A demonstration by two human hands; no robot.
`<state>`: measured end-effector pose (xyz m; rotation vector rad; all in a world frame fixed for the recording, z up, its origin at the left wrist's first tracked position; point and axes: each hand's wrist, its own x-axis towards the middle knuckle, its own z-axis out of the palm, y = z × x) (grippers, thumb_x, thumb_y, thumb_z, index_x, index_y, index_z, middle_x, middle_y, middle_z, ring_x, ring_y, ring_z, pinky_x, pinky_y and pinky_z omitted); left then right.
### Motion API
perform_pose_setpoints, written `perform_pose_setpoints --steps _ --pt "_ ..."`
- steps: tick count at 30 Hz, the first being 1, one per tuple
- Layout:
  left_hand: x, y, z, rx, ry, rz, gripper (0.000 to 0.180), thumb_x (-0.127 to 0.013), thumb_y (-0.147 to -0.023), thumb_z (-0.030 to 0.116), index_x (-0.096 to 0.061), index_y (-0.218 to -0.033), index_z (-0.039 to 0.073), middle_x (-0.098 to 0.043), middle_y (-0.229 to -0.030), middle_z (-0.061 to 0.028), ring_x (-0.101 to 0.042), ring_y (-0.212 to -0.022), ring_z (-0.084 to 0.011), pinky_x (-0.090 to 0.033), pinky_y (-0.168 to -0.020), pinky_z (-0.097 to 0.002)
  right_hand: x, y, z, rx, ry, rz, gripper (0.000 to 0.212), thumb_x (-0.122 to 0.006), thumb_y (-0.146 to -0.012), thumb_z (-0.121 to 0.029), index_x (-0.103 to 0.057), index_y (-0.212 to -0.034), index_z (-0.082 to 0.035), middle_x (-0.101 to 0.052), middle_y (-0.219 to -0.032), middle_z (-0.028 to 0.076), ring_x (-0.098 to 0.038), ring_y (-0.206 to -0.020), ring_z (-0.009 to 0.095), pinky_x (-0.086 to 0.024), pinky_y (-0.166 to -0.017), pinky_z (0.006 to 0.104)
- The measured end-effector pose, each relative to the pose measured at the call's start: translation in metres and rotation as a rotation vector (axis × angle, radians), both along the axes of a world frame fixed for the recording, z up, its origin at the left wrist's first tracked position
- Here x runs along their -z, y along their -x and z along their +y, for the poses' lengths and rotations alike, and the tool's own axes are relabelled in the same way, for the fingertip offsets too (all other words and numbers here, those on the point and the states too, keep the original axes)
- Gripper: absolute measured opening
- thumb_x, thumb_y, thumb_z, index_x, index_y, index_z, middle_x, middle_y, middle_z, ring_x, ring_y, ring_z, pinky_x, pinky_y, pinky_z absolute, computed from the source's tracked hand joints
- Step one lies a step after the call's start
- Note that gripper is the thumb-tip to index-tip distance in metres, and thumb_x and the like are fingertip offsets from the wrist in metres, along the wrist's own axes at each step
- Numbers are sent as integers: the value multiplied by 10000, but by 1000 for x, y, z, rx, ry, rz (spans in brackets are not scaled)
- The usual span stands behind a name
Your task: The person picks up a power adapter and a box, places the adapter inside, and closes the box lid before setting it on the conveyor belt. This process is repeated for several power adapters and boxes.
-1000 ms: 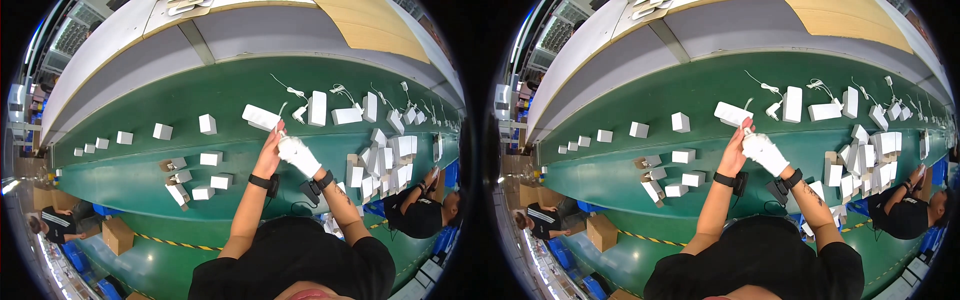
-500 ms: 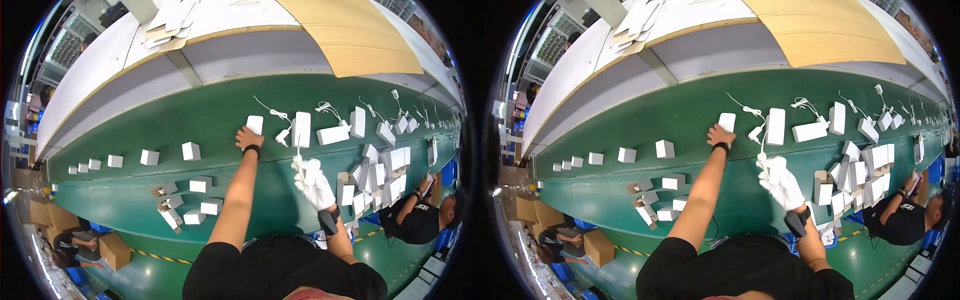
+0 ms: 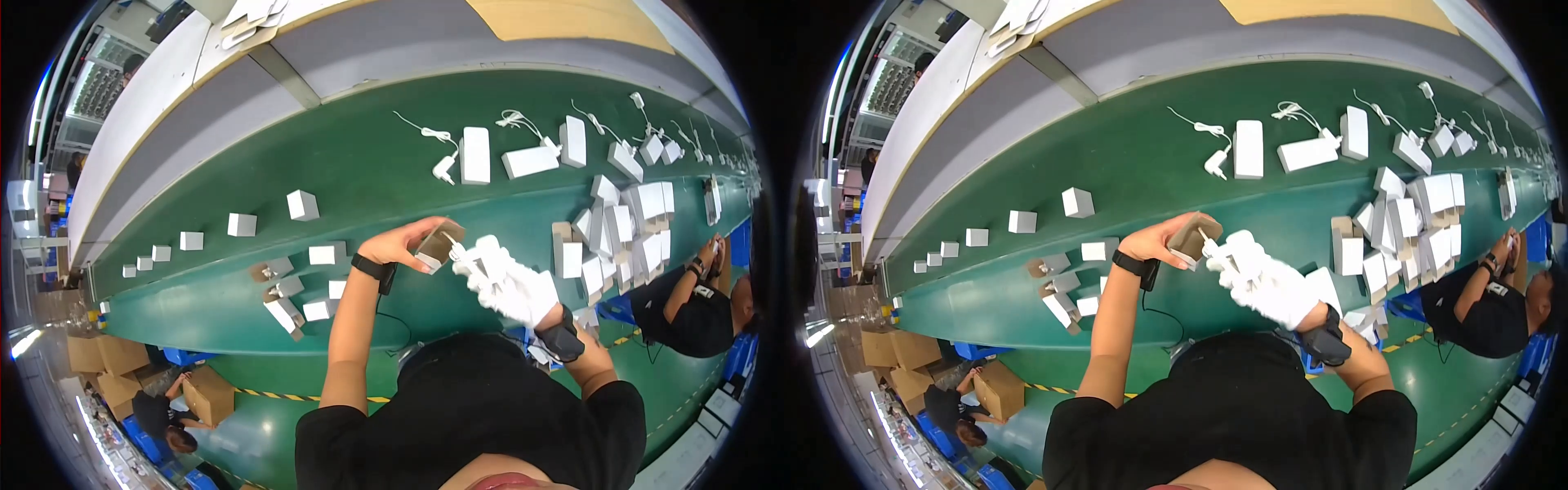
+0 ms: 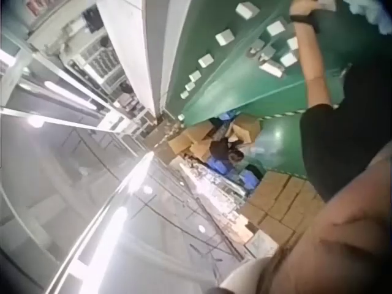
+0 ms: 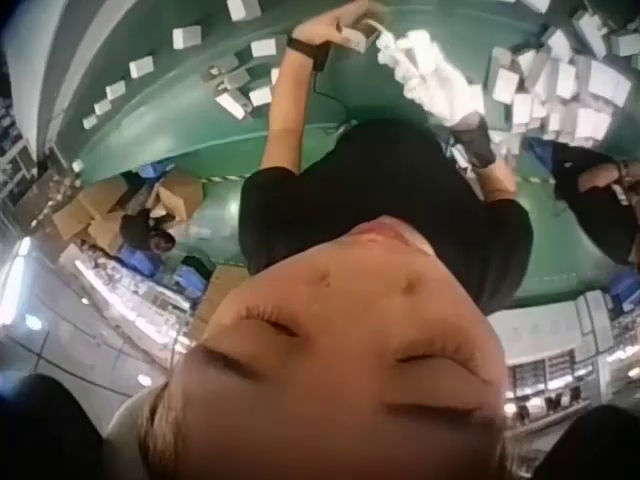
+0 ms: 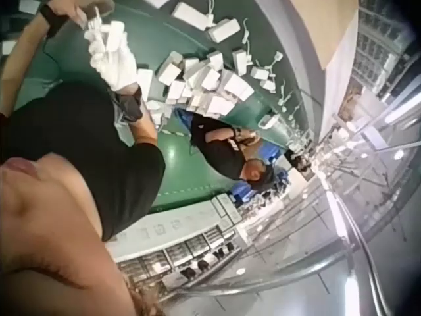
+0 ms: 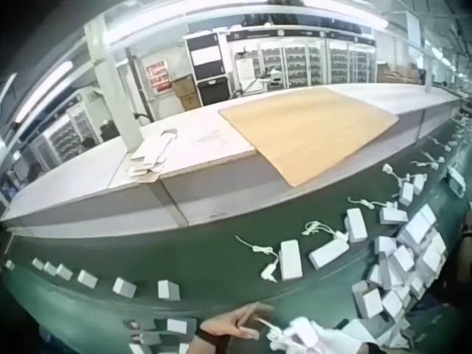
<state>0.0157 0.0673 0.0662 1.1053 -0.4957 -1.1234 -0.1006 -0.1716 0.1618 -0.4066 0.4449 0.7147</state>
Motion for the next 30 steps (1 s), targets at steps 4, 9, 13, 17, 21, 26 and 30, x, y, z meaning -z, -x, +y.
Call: perform_pose_setpoints --steps 4,9,13,17,21,26,30 --pt "-20 36 -18 43 -68 -66 946 -835 -590 138 -351 -1398 58 -471 -1327 -70 -453 -1215 -194 -352 -1030 -335 13 4 -15 -180 546 -399 330 -569 -887 -299 -571 -1099 -46 -619 -967 136 -601 -807 235 -493 -622 305" --pt "-19 86 -42 -111 -229 -473 911 -854 -591 207 -402 -1368 58 -480 -1312 -96 -464 -1201 -209 -352 -1025 -345 0 14 -6 -676 1766 -1302 228 -607 -832 -255 -622 -934 -51 -636 -888 160 -632 -804 283 -509 -648 347" --pt "-5 115 -41 -274 -220 -354 927 -863 -578 157 -391 -1368 44 -497 -1302 -90 -459 -1217 -209 -349 -1025 -341 -8 13 -12 -810 1678 -1368 248 -616 -796 -270 -617 -907 -48 -625 -890 184 -631 -821 308 -506 -676 391" --pt "-9 129 -59 -188 -137 -419 882 -852 -611 234 -417 -1358 59 -476 -1322 -96 -468 -1200 -226 -363 -1013 -343 31 33 -19 -908 1645 -1373 273 -620 -798 -298 -634 -909 -49 -632 -874 176 -628 -770 315 -503 -690 402" --pt "11 150 -53 -357 72 81 809 -796 -718 267 -376 -1363 16 -487 -1307 -90 -451 -1225 -206 -364 -1013 -345 48 56 -20 -618 1261 -1327 369 -643 -796 -283 -620 -1089 -59 -614 -1076 190 -624 -941 297 -504 -798 359" --pt "11 170 -65 -554 291 503 708 -703 -826 296 -347 -1377 30 -466 -1325 -97 -442 -1229 -197 -366 -1013 -344 85 90 -12 -70 1227 -937 633 -646 -833 -187 -358 -1389 -89 -519 -1265 102 -586 -995 196 -501 -788 325" --pt "14 172 -74 -843 -132 300 668 -636 -875 133 -261 -1412 4 -421 -1368 -126 -468 -1200 -194 -375 -1006 -324 91 95 13 27 881 -697 740 -630 -854 -208 -221 -1458 -84 -442 -1344 110 -499 -1146 200 -453 -900 324"
